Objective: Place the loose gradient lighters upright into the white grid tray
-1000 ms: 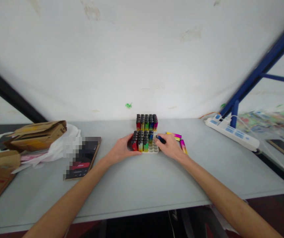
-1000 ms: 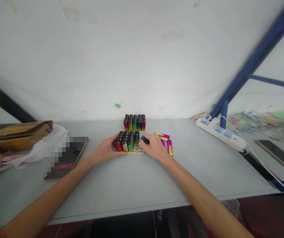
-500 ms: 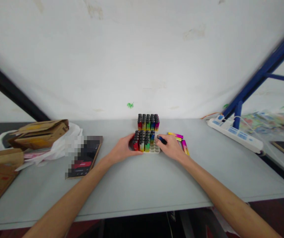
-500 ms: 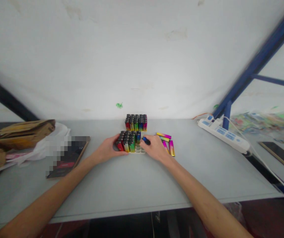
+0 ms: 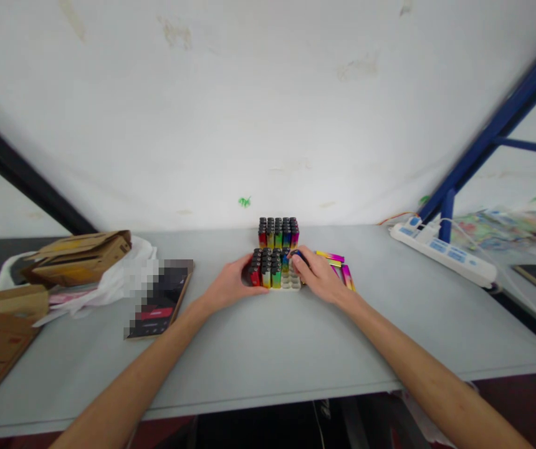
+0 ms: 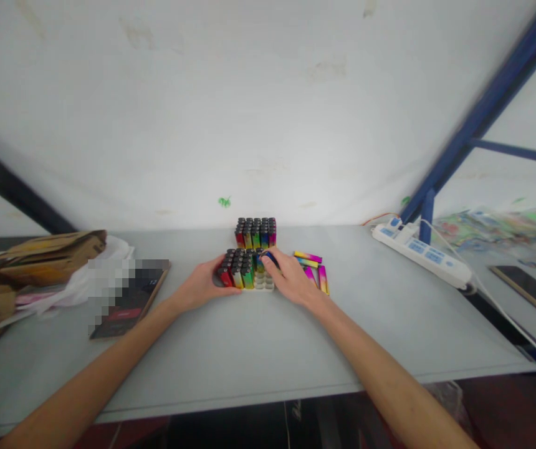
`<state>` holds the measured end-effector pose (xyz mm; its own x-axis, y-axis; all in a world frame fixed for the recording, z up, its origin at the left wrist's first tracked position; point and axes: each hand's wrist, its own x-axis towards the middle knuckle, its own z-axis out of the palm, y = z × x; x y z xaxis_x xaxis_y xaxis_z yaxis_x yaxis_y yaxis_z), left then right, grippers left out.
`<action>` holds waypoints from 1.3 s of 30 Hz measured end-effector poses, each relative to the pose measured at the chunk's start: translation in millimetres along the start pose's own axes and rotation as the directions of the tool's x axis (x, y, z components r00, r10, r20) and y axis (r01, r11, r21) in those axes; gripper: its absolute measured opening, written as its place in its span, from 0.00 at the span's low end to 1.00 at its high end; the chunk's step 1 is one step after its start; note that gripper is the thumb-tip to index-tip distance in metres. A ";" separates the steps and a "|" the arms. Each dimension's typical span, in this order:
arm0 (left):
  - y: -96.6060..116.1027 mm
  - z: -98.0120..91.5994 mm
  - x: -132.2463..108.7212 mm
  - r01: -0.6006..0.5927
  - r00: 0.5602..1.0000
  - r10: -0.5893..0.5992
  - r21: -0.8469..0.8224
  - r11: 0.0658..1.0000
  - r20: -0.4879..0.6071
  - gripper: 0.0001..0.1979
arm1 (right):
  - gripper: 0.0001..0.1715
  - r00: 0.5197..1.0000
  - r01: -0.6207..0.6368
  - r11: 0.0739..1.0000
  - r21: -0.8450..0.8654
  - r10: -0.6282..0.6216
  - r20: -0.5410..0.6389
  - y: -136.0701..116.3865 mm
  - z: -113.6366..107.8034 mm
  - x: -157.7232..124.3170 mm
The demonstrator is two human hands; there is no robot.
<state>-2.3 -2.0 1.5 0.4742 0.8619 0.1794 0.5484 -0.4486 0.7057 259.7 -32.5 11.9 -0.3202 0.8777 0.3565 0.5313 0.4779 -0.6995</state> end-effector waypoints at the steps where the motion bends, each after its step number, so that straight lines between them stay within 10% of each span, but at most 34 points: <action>1: -0.5 0.1 0.1 0.001 1.000 -0.001 0.003 1.000 -0.001 0.44 | 0.19 1.000 0.005 1.000 0.005 -0.005 0.001 0.0 -0.3 0.3; 9: 0.5 -0.1 -0.2 0.013 1.000 -0.013 0.001 1.000 0.004 0.44 | 0.19 0.981 0.187 0.966 -0.181 -0.194 -0.023 4.2 -6.6 1.7; 39: -0.8 1.4 1.8 0.010 1.000 -0.010 0.008 1.000 0.007 0.43 | 0.13 0.978 0.161 0.899 -0.407 -0.088 0.192 12.2 -10.8 2.7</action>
<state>-0.9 -0.4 0.3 0.4736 0.8648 0.1671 0.5590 -0.4417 0.7018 273.7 -23.9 11.1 -0.5100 0.8093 0.2914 0.7454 0.5849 -0.3199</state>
